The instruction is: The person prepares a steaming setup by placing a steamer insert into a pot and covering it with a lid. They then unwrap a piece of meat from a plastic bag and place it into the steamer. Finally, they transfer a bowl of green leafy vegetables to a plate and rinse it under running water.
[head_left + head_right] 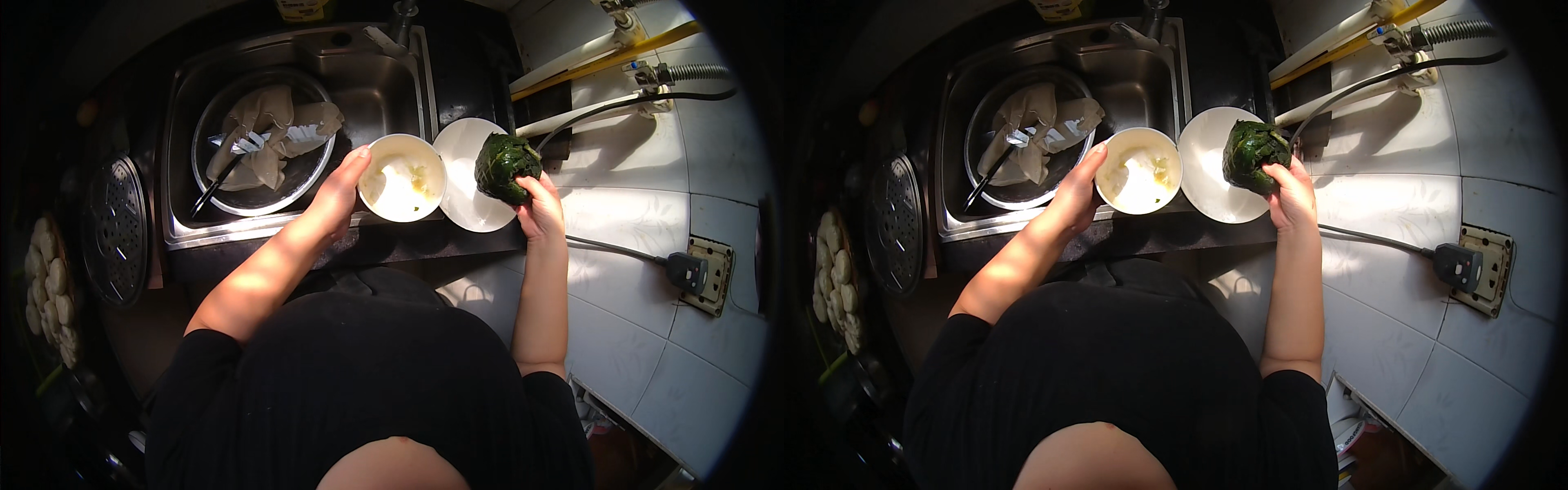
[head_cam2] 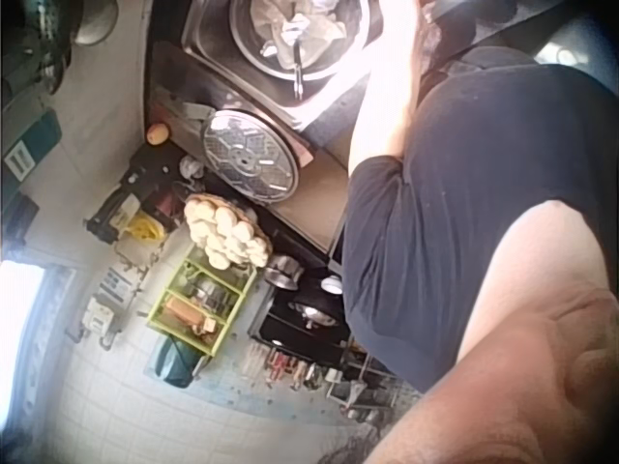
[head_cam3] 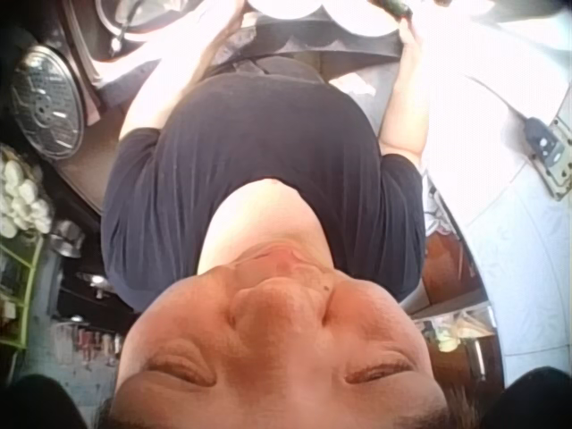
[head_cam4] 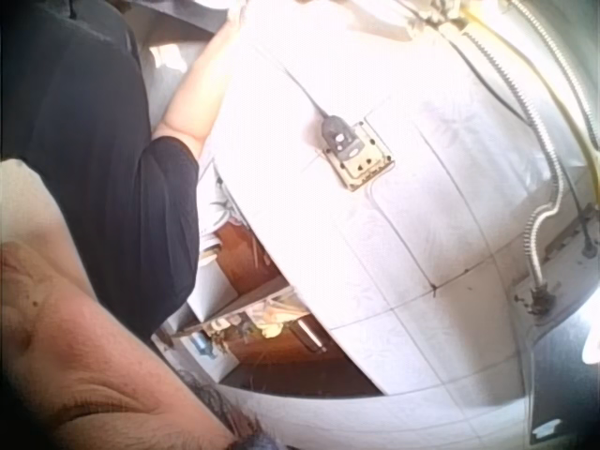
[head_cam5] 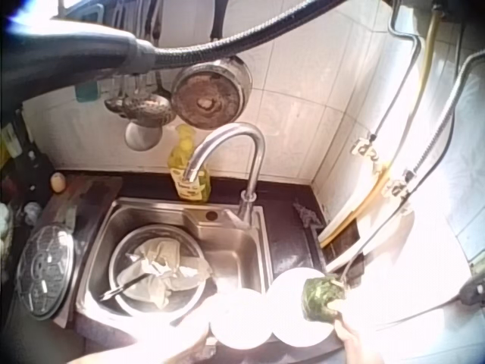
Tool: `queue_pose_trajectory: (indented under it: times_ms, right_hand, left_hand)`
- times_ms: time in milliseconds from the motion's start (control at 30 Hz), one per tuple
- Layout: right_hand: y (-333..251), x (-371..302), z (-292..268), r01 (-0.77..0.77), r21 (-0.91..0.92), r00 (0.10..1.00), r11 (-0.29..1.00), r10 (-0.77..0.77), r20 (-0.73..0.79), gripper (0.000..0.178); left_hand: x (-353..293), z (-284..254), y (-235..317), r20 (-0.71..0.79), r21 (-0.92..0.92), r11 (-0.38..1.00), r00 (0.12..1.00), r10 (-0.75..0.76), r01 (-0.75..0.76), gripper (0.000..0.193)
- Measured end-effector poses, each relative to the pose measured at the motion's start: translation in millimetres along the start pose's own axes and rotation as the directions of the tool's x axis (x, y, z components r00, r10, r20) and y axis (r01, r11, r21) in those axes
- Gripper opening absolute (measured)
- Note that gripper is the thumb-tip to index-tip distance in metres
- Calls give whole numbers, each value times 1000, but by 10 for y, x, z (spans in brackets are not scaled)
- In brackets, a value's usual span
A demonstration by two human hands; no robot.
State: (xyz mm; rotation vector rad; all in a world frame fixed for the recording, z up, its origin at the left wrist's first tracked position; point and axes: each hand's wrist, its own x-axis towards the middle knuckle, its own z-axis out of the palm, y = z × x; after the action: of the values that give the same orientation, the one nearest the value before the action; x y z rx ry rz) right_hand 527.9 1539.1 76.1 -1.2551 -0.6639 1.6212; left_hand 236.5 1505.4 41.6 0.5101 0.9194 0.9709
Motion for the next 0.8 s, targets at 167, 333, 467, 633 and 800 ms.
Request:
queue_pose_trajectory:
  times_ms: [167, 333, 467, 633, 800]
  right_hand:
    - [192, 35, -183, -250, 153, 965, 956, 234, 115, 35]
    - [203, -4, -92, -316, 334, 942, 888, 253, 219, 34]
    - [193, -12, -128, -223, 275, 964, 935, 169, 205, 35]
    - [260, 103, -60, 118, -357, 992, 927, -123, 7, 48]
    - [274, 78, 205, 248, -965, 946, 81, -234, 224, 55]
  left_hand:
    - [-138, 148, 164, -65, -51, 998, 997, -45, 41, 44]
    - [-145, 25, 78, -88, -70, 998, 996, -1, -5, 44]
    - [-175, 11, 62, -121, -85, 996, 993, 13, -24, 42]
    - [-238, -31, 66, -149, -83, 996, 989, 8, -20, 41]
    - [-264, -198, 61, -159, -98, 994, 987, 39, -55, 40]
